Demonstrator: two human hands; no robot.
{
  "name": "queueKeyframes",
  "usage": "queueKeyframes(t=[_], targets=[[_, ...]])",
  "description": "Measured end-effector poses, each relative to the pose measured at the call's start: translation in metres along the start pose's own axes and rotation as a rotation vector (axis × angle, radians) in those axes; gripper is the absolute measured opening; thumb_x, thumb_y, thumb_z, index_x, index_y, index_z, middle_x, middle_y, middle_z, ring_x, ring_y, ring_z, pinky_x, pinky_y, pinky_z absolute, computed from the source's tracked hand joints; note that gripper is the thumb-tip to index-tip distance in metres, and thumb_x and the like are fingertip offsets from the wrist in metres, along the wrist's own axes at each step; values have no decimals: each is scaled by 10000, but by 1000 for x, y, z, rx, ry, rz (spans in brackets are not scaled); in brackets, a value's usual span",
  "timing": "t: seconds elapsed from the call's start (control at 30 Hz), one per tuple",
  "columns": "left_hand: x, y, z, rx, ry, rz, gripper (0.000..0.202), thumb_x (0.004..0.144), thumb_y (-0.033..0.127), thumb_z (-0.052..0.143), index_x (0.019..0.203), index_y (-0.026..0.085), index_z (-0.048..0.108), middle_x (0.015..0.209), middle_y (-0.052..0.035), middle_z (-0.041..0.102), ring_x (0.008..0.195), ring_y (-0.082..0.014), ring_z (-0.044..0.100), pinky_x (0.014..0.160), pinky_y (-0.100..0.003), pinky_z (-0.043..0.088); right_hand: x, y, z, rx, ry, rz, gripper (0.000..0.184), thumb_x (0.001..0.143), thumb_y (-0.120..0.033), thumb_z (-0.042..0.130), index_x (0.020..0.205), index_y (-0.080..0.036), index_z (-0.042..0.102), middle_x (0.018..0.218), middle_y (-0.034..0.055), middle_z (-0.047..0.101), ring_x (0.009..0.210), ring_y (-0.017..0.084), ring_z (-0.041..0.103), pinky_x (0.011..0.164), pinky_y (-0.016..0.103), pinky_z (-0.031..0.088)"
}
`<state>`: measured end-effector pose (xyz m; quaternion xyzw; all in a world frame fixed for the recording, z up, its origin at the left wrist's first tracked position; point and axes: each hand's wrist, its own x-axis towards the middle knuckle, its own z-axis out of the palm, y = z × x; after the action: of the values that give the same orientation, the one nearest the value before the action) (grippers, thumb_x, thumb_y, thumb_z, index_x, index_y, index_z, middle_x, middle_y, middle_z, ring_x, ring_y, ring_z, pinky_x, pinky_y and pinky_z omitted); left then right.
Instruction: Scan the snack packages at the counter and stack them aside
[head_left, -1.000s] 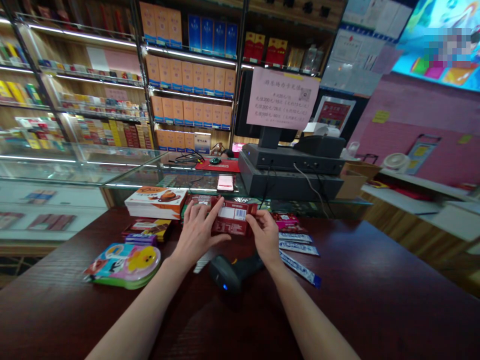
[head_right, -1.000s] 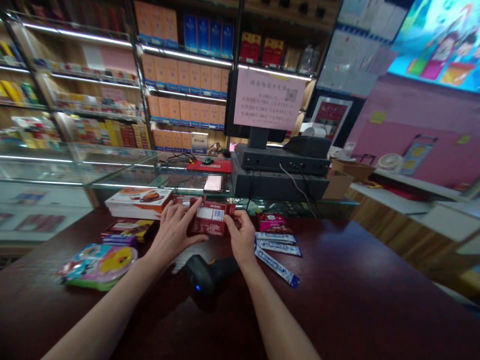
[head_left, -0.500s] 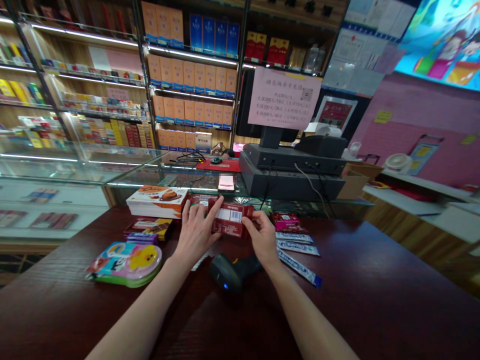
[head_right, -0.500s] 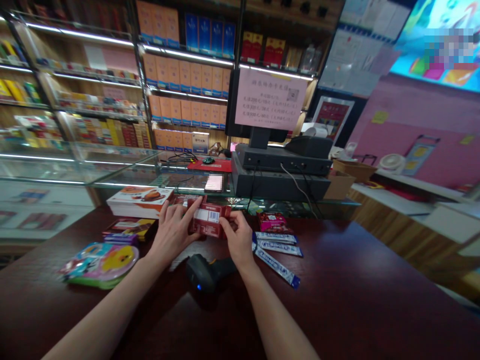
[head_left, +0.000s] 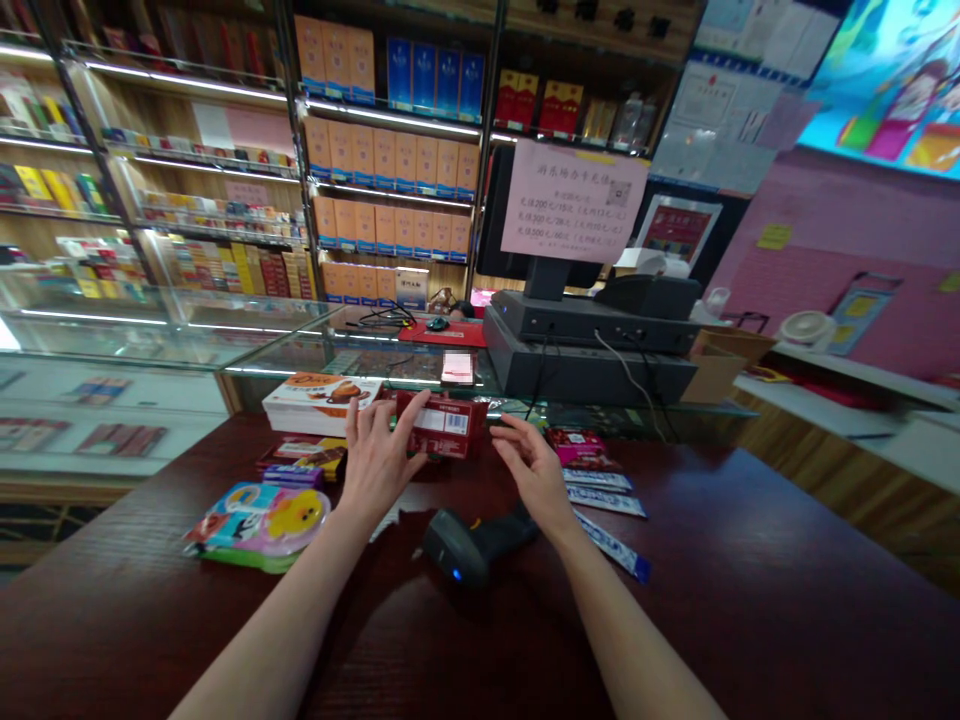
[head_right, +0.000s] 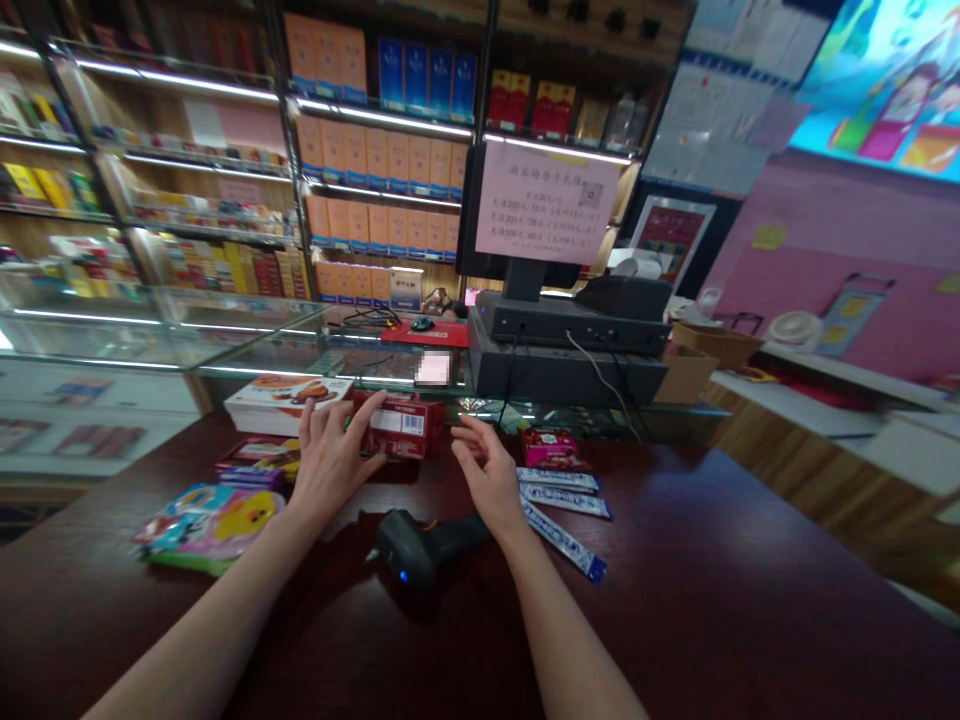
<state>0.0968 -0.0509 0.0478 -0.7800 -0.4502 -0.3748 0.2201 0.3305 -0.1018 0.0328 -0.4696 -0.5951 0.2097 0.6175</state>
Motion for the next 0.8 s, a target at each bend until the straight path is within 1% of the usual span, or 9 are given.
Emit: queueKeyframes(t=[0.1, 0.23, 0.33, 0.43, 0.47, 0.57, 0.63, 0.7, 0.8], targets=[[-1, -5, 0, -13, 35, -26, 824, 759, 253, 758, 1500, 283, 397, 1324, -143, 488, 1299, -350, 462, 1197, -618, 219, 0, -1, -10, -44, -30, 8, 376, 907, -361, 634, 1257, -228, 606, 1117, 99, 754, 1008, 229, 719, 919, 415, 561], [-2, -6, -1, -33, 48, -30, 764, 781, 224, 733, 1475, 274, 420, 1525, -169, 372, 1429, -370, 361, 1209, -620, 182, 0, -1, -18, -66, -65, 28, 388, 902, -361, 630, 1268, -234, 602, 1135, 98, 749, 1035, 232, 709, 949, 432, 538], [-2, -7, -1, -50, 31, -20, 762, 788, 215, 723, 1480, 265, 406, 1587, -164, 338, 1469, -376, 314, 1208, -625, 175, 0, -4, -23, -81, -124, 52, 419, 893, -356, 635, 1293, -240, 590, 1165, 97, 741, 1057, 237, 702, 966, 444, 521], [-2, -10, 1, -66, 17, -30, 797, 787, 212, 720, 1502, 265, 372, 1591, -136, 371, 1479, -362, 306, 1215, -625, 150, -1, -14, -33, -106, -279, 82, 479, 864, -338, 668, 1326, -252, 574, 1194, 86, 736, 1100, 244, 687, 1015, 465, 485], [-2, -11, 1, -65, 13, -38, 808, 785, 217, 722, 1508, 266, 364, 1592, -126, 377, 1482, -358, 300, 1219, -622, 139, -1, -19, -38, -123, -350, 98, 502, 849, -327, 686, 1333, -258, 573, 1213, 81, 731, 1130, 249, 674, 1041, 472, 462], [-3, -15, 1, -43, -9, -68, 841, 767, 247, 748, 1514, 263, 364, 1597, -103, 379, 1490, -351, 285, 1234, -601, 108, -2, -31, -52, -180, -597, 182, 650, 780, -308, 758, 1391, -259, 541, 1314, 84, 685, 1256, 271, 597, 1122, 483, 382], [-3, -16, 2, -26, -28, -87, 854, 755, 268, 764, 1513, 260, 372, 1602, -94, 373, 1490, -351, 281, 1241, -588, 97, -4, -35, -59, -271, -748, 218, 719, 741, -290, 781, 1415, -258, 530, 1391, 83, 631, 1313, 278, 541, 1144, 470, 351], [-3, -17, 2, -10, -38, -104, 861, 747, 274, 770, 1513, 257, 376, 1600, -94, 376, 1485, -352, 289, 1242, -583, 99, -6, -35, -61, -383, -846, 220, 803, 687, -258, 804, 1436, -256, 516, 1444, 81, 582, 1337, 285, 504, 1148, 452, 340], [-3, -18, 3, 7, -41, -122, 864, 745, 269, 767, 1514, 252, 375, 1593, -103, 384, 1476, -354, 304, 1239, -583, 113, -11, -31, -53, -533, -911, 184, 887, 640, -237, 812, 1466, -258, 488, 1428, 78, 579, 1326, 295, 483, 1153, 453, 312]])
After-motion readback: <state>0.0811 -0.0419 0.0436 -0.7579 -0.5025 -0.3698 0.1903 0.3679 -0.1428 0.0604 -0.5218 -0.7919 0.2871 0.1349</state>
